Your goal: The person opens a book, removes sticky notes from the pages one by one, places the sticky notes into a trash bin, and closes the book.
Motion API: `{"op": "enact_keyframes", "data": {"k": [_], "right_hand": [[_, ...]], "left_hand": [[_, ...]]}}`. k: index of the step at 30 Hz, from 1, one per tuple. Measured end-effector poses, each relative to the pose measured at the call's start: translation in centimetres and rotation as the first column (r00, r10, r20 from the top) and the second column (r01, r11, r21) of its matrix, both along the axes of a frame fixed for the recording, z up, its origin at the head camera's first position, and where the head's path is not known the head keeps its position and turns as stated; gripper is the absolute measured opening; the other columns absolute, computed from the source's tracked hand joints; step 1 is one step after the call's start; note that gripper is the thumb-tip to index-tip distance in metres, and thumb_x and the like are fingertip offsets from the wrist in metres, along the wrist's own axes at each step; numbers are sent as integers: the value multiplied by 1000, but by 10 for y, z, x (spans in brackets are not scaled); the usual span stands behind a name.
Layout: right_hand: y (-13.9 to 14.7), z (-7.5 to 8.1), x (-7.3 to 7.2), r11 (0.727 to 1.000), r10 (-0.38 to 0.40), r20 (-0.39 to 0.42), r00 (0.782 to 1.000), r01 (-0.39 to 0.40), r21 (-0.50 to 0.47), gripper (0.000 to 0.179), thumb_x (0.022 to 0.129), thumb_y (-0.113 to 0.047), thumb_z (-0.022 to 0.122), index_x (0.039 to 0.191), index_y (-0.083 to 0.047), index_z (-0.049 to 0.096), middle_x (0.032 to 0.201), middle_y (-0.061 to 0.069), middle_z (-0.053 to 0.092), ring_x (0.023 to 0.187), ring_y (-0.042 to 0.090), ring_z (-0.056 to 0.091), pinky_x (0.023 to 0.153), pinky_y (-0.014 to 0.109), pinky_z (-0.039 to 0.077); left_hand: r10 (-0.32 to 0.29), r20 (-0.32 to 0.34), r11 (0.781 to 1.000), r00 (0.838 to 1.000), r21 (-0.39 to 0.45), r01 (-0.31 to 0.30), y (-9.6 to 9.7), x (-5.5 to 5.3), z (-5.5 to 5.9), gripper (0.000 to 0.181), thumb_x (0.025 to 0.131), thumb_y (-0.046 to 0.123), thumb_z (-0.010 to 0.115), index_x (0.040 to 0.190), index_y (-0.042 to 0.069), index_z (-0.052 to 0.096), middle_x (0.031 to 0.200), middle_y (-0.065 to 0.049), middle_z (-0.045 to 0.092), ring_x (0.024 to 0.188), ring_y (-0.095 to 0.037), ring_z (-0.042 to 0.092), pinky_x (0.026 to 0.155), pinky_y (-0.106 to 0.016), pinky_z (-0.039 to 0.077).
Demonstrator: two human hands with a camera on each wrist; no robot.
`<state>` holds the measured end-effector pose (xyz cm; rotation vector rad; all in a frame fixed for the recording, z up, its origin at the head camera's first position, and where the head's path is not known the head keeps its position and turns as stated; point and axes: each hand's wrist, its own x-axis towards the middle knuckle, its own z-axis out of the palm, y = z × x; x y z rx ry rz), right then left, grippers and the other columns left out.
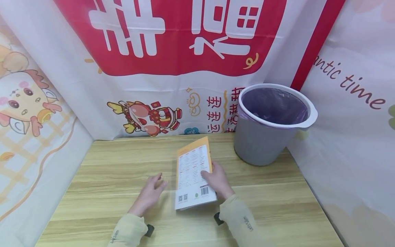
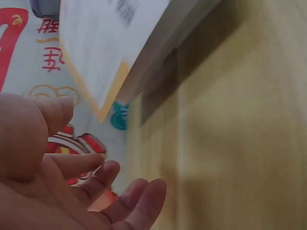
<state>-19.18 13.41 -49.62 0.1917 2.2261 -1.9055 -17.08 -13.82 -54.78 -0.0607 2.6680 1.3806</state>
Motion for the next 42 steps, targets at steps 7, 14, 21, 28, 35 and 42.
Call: {"op": "enact_keyframes", "data": {"k": [7, 14, 21, 28, 35, 42], "right_hand": [[44, 53, 4, 919, 93, -92, 991, -50, 391, 59, 94, -10, 62, 145, 2, 38, 109, 20, 66, 73, 22, 68, 63, 37, 59], [54, 81, 16, 617, 210, -294, 932, 107, 780, 48, 87, -5, 58, 131, 9, 46, 89, 30, 66, 57, 31, 64, 43, 41, 52], [36, 66, 20, 366, 237, -437, 868, 337, 868, 22, 82, 4, 59, 102, 9, 52, 59, 23, 57, 47, 42, 58, 35, 51, 45], [-2, 31, 10, 320, 253, -301, 919, 214, 923, 30, 82, 1, 64, 108, 13, 56, 62, 18, 58, 50, 34, 59, 40, 44, 49], [-46, 1, -5, 485, 261, -197, 945, 48, 873, 26, 79, -3, 65, 104, 5, 62, 68, 15, 59, 56, 29, 57, 48, 43, 50], [-66, -33, -13, 557, 296, -166, 941, -29, 830, 40, 86, -24, 69, 121, -3, 67, 84, 15, 70, 63, 27, 63, 57, 40, 56]], "left_hand": [[-25, -173, 987, 985, -159, -3, -13, 4, 36, 74, 100, 51, 50, 154, 3, 31, 157, -22, 28, 140, -47, 28, 111, -63, 28], [-61, -268, 959, 962, -283, -18, -19, 7, 53, 71, 101, 41, 54, 154, 1, 28, 161, -20, 19, 144, -48, 16, 112, -66, 22], [-75, -281, 946, 957, -324, -21, -21, 9, 58, 74, 100, 44, 54, 154, 0, 29, 161, -21, 18, 142, -51, 15, 111, -68, 22], [-73, -242, 932, 967, -362, -20, -23, 9, 55, 77, 100, 47, 54, 155, 2, 27, 163, -20, 14, 142, -55, 10, 112, -69, 15], [-80, -227, 915, 971, -403, -18, -25, 6, 50, 76, 99, 48, 55, 155, 4, 29, 164, -18, 12, 143, -56, 4, 106, -76, 15], [-69, -210, 903, 975, -428, -28, -27, 4, 40, 74, 99, 49, 54, 155, 7, 30, 164, -16, 11, 143, -56, 0, 100, -82, 16]]}}
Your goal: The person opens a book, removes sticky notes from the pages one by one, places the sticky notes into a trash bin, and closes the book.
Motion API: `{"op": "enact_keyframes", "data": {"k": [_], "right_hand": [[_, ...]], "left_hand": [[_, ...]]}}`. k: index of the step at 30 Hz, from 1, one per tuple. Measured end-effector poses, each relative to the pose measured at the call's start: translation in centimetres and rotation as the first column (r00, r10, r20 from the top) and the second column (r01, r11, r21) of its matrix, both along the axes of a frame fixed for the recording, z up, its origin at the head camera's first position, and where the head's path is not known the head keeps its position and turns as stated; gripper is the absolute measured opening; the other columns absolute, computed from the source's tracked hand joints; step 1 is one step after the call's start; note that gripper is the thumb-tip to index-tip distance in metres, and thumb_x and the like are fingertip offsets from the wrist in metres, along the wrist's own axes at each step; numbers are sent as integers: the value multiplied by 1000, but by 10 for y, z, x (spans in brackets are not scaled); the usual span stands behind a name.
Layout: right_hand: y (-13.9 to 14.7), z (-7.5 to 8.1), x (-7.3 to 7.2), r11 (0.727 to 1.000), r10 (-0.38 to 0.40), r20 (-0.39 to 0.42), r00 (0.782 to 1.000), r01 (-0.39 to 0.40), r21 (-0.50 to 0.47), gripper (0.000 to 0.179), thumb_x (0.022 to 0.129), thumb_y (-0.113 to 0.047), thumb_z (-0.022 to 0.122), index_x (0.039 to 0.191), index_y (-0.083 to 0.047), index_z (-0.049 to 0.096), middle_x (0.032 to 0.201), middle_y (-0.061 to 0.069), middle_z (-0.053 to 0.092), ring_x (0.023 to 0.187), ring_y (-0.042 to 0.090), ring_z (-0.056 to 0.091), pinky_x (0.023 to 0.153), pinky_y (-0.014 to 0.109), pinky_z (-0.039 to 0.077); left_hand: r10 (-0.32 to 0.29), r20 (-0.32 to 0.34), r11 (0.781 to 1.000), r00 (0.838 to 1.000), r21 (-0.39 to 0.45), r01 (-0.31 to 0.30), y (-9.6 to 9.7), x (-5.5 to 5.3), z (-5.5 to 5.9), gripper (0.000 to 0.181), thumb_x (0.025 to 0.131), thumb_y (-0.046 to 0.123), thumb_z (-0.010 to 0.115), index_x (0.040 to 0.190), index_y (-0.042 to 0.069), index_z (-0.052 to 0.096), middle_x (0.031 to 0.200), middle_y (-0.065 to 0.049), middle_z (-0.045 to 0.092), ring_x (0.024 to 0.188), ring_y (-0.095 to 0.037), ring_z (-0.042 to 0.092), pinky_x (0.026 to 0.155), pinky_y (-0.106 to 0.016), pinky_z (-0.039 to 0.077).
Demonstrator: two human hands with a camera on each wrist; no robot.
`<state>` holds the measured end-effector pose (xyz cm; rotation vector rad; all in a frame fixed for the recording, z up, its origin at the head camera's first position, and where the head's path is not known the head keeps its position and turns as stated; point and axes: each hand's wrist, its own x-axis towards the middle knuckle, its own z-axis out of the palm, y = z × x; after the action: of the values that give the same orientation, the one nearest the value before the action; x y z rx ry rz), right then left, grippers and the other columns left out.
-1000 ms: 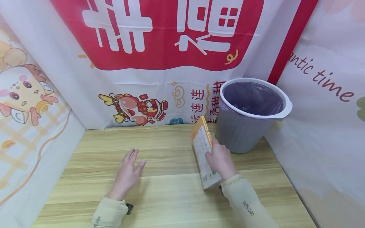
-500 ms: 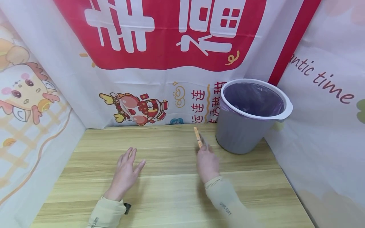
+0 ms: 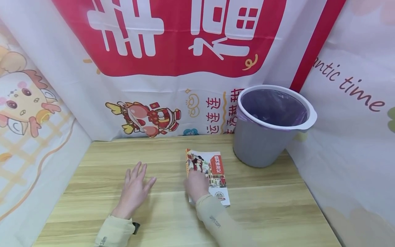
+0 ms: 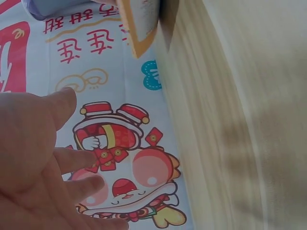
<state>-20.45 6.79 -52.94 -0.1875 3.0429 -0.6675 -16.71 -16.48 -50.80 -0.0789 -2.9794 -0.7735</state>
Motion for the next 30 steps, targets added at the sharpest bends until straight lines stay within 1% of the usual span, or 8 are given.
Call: {"op": "enact_keyframes", "data": {"k": [2, 4, 6, 9, 11, 19, 25, 30], "right_hand": [[-2, -6, 3, 995, 92, 2, 996, -92, 41, 41, 90, -28, 69, 124, -5, 67, 95, 16, 73, 74, 31, 68, 66, 42, 59], [0, -11, 8, 972, 204, 33, 978, -207, 108, 43, 92, -32, 68, 129, -10, 65, 113, 15, 71, 96, 36, 68, 83, 48, 57], [3, -13, 15, 945, 281, 77, 957, -290, 149, 47, 94, -36, 67, 136, -15, 62, 136, 13, 59, 122, 42, 55, 99, 59, 46], [9, -19, 23, 915, 338, 134, 931, -359, 186, 59, 93, -44, 65, 147, -23, 50, 156, 10, 38, 140, 47, 31, 105, 72, 29], [12, -25, 25, 912, 348, 142, 927, -370, 179, 63, 95, -49, 60, 151, -27, 43, 160, 8, 30, 144, 46, 22, 106, 74, 24], [10, -46, 24, 894, 396, 90, 914, -406, 192, 61, 100, -56, 44, 156, -36, 30, 164, 3, 18, 148, 42, 10, 111, 72, 11], [3, -55, 24, 893, 400, 73, 914, -406, 192, 59, 102, -57, 39, 156, -37, 28, 165, 2, 15, 148, 41, 8, 112, 70, 7], [-2, -56, 26, 895, 399, 80, 913, -407, 184, 60, 101, -58, 37, 157, -37, 26, 165, 2, 14, 149, 40, 7, 113, 69, 7]], "left_hand": [[-3, 2, 1000, 1000, -1, 3, 0, 0, -3, 74, 99, 49, 54, 155, 7, 30, 164, -17, 11, 143, -56, 0, 100, -82, 16], [-10, 7, 1000, 1000, -6, 10, 1, 0, -5, 75, 99, 50, 54, 155, 7, 30, 164, -18, 11, 143, -56, -1, 101, -81, 16], [-17, 15, 1000, 1000, -11, 17, 0, 0, -7, 76, 98, 51, 54, 156, 8, 30, 164, -18, 11, 143, -56, -2, 101, -80, 16], [-19, 20, 1000, 1000, -13, 19, -1, 1, -8, 75, 98, 51, 54, 156, 8, 30, 163, -19, 11, 143, -56, -2, 102, -80, 16], [-18, 23, 1000, 1000, -11, 19, -2, 1, -8, 75, 98, 51, 54, 156, 9, 30, 163, -18, 11, 143, -56, -3, 102, -80, 15], [-20, 39, 1000, 999, -21, 20, -2, 0, -6, 75, 98, 49, 56, 156, 9, 29, 163, -19, 10, 143, -56, -4, 103, -79, 13], [-46, 35, 998, 998, -49, 48, -1, 0, -8, 75, 97, 51, 55, 156, 13, 30, 164, -16, 10, 141, -58, -4, 103, -79, 12], [-61, 55, 996, 997, -61, 64, -1, 0, -11, 78, 96, 57, 52, 158, 17, 27, 165, -14, 5, 141, -57, -9, 102, -79, 6]]}}
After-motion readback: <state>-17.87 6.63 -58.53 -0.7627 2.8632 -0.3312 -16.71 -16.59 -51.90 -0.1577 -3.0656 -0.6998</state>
